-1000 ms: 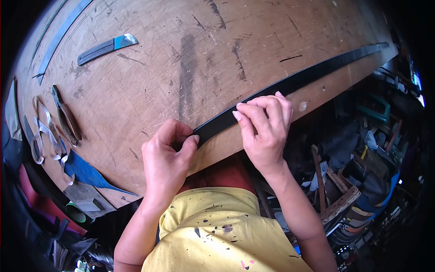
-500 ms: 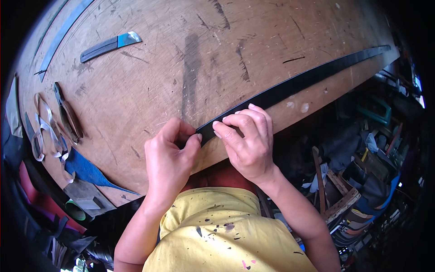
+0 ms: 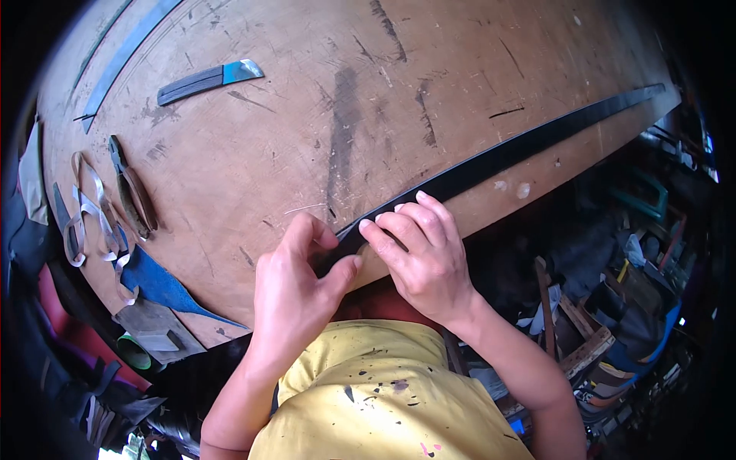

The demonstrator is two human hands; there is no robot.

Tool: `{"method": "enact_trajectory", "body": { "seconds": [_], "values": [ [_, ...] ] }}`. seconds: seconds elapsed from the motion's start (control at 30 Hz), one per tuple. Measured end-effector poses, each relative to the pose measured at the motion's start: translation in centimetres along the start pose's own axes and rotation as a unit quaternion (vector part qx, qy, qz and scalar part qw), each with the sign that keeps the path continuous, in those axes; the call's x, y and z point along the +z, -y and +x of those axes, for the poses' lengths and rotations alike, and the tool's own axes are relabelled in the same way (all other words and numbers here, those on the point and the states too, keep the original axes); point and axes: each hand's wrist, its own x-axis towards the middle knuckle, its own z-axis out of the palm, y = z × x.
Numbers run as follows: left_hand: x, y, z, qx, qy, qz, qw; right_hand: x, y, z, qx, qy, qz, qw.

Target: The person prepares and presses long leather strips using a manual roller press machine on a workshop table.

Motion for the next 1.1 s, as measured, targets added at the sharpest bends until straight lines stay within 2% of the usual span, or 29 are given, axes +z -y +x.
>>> {"method": "enact_trajectory", "body": {
  "seconds": [0.07,0.13,0.23,0.33,0.47,0.53,0.6,0.7,0.8,1.1],
  "values": [
    [-0.8,-0.2,-0.9,-0.050,0.045,-0.077,0.995,0.0,0.1,0.0,0.000,0.002,0.004,1.000],
    [-2.1,0.6,-1.7,-0.057,0.038,-0.039,0.997,-0.1,0.3,0.1,0.022,0.003,0.012,1.000],
    [-3.3,2.3,-2.7,-0.103,0.084,-0.198,0.971,-0.1,0.3,0.1,0.022,-0.001,0.016,1.000],
    [-3.7,1.4,-3.2,-0.074,0.062,-0.012,0.995,-0.2,0.1,0.4,0.005,0.001,0.002,1.000],
    [-5.1,1.9,-3.5,-0.093,0.070,0.032,0.993,-0.2,0.1,0.3,0.003,0.004,-0.005,1.000],
    [-5.1,2.9,-4.2,-0.118,0.057,-0.075,0.989,-0.3,0.1,0.4,0.002,0.002,-0.003,1.000],
    [-4.7,4.2,-5.1,-0.105,0.052,-0.061,0.991,-0.3,0.1,0.4,0.005,0.004,-0.001,1.000],
    [-4.6,5.1,-5.7,-0.173,-0.008,-0.196,0.965,-0.5,0.3,0.6,0.010,0.006,0.005,1.000],
    [-4.2,6.3,-6.2,-0.173,-0.020,-0.269,0.947,-0.4,0.4,0.5,0.013,0.004,0.005,1.000],
    [-3.8,8.0,-6.4,-0.136,-0.041,-0.269,0.952,-0.5,0.4,0.6,0.018,0.015,0.016,1.000]
  ]
}}
